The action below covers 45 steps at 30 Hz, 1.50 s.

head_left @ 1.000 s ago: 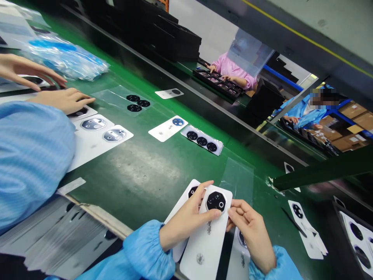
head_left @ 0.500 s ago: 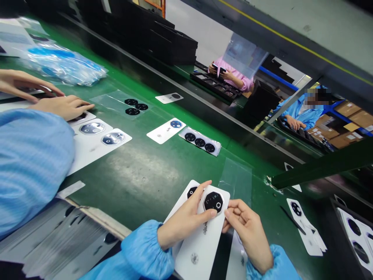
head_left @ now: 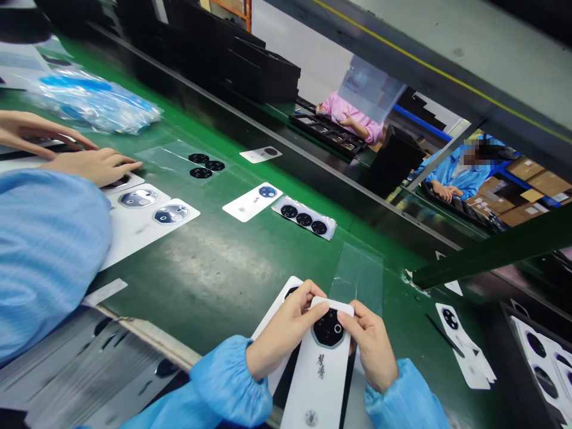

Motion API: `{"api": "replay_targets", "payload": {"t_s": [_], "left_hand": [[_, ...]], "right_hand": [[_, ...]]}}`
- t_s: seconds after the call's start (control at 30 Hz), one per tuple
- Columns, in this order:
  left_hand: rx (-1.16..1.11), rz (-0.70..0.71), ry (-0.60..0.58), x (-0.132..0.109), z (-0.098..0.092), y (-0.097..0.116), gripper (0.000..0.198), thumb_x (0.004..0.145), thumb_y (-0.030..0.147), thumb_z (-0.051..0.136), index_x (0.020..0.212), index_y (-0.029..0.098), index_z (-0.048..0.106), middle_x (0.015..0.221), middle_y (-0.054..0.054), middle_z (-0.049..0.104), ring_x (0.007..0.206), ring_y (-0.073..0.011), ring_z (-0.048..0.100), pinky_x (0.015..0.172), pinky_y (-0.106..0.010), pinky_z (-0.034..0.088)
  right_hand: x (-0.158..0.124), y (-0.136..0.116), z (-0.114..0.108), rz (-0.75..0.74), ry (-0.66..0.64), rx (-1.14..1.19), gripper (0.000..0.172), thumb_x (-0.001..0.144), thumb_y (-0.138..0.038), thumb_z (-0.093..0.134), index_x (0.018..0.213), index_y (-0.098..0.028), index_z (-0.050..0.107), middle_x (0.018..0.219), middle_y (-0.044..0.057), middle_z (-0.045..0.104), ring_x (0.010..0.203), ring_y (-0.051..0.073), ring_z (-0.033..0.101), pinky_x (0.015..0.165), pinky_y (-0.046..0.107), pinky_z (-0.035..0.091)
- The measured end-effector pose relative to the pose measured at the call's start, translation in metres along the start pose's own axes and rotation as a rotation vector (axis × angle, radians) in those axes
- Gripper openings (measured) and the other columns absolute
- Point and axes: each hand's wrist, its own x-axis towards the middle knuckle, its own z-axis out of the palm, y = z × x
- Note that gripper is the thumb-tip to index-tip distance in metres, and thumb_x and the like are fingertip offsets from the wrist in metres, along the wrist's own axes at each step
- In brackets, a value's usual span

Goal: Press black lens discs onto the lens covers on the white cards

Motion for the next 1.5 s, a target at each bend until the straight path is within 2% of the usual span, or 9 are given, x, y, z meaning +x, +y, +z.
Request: {"api": "replay_targets", "payload": {"t_s": [0.3, 0.47, 0.6, 0.73, 0.83, 1.0, 1.13, 1.33, 1.5], "left_hand": [[0.143, 0.057, 0.106, 0.006, 0.008, 0.0, 0.021, 0.079, 0.035, 0.055, 0.072, 0.019, 0.043, 0.065, 0.006, 0.043, 0.06, -0.0103, 0.04, 0.055, -0.023, 0.033], [0.108, 0.133, 0.293, 0.013, -0.006, 0.009, 0.021, 0.08, 0.038, 0.054, 0.078, 0.019, 0.045, 0.068, 0.004, 0.05, 0.062, -0.0113, 0.047, 0.056, -0.023, 0.038], [0.293, 0.188, 0.171, 0.015, -0.033, 0.025, 0.024, 0.086, 0.042, 0.047, 0.097, 0.021, 0.048, 0.083, 0.0, 0.059, 0.077, -0.0162, 0.056, 0.067, -0.028, 0.044], [0.965, 0.242, -0.052, 0.012, -0.064, 0.03, 0.047, 0.076, 0.03, 0.063, 0.12, 0.026, 0.046, 0.126, -0.005, 0.053, 0.12, -0.0266, 0.041, 0.096, -0.04, 0.034], [1.24, 0.176, -0.164, 0.009, -0.077, 0.02, 0.068, 0.069, 0.018, 0.069, 0.13, 0.027, 0.04, 0.135, -0.005, 0.047, 0.131, -0.0308, 0.028, 0.101, -0.045, 0.028], [1.312, 0.228, -0.132, 0.009, -0.079, 0.011, 0.069, 0.07, 0.012, 0.064, 0.131, 0.028, 0.037, 0.134, -0.006, 0.047, 0.127, -0.0291, 0.033, 0.098, -0.044, 0.032], [1.264, 0.236, -0.143, 0.008, -0.079, 0.012, 0.07, 0.07, 0.011, 0.064, 0.131, 0.029, 0.036, 0.131, -0.004, 0.049, 0.125, -0.0273, 0.035, 0.097, -0.041, 0.033], [1.379, 0.323, -0.172, 0.008, -0.08, 0.019, 0.067, 0.069, 0.021, 0.071, 0.128, 0.025, 0.04, 0.128, -0.006, 0.051, 0.12, -0.0264, 0.041, 0.096, -0.039, 0.034], [1.632, 0.521, -0.145, 0.053, -0.087, 0.047, 0.046, 0.075, 0.035, 0.068, 0.115, 0.021, 0.052, 0.125, -0.008, 0.055, 0.12, -0.0272, 0.044, 0.095, -0.039, 0.034]], "right_hand": [[0.003, 0.005, 0.003, -0.052, 0.067, -0.05, 0.043, 0.074, -0.054, 0.061, 0.059, -0.019, 0.04, 0.05, -0.008, 0.034, 0.045, 0.007, 0.031, 0.042, 0.019, 0.024], [-0.017, 0.0, 0.007, -0.003, -0.092, -0.023, 0.032, 0.073, -0.052, 0.064, 0.077, -0.022, 0.054, 0.061, -0.002, 0.057, 0.054, 0.014, 0.052, 0.05, 0.024, 0.041], [-0.017, -0.014, -0.015, 0.055, -0.049, -0.075, 0.03, 0.072, -0.05, 0.066, 0.076, -0.021, 0.058, 0.057, 0.002, 0.062, 0.046, 0.015, 0.057, 0.037, 0.022, 0.039], [0.035, -0.042, -0.065, -0.127, 0.337, -0.104, 0.044, 0.068, -0.052, 0.068, 0.091, -0.018, 0.055, 0.055, -0.005, 0.057, 0.028, 0.003, 0.033, 0.025, 0.016, 0.022], [0.096, -0.061, -0.102, -0.112, 0.45, -0.129, 0.034, 0.077, -0.04, 0.064, 0.099, -0.016, 0.052, 0.061, -0.005, 0.057, 0.035, 0.003, 0.039, 0.031, 0.015, 0.03], [0.183, -0.066, -0.132, 0.044, 0.473, -0.254, 0.023, 0.09, -0.03, 0.052, 0.107, -0.014, 0.055, 0.093, 0.003, 0.061, 0.069, 0.011, 0.06, 0.059, 0.025, 0.052], [0.214, -0.056, -0.133, 0.102, 0.492, -0.383, 0.03, 0.09, -0.031, 0.053, 0.115, -0.016, 0.053, 0.111, 0.007, 0.058, 0.09, 0.018, 0.06, 0.076, 0.037, 0.053], [0.21, -0.06, -0.127, 0.047, 0.467, -0.625, 0.032, 0.089, -0.03, 0.054, 0.119, -0.018, 0.052, 0.121, 0.008, 0.053, 0.102, 0.021, 0.056, 0.084, 0.042, 0.049], [0.211, -0.065, -0.078, -0.04, 0.211, -0.724, 0.026, 0.089, -0.029, 0.054, 0.112, -0.017, 0.056, 0.117, 0.007, 0.056, 0.101, 0.02, 0.057, 0.085, 0.041, 0.049]]}}
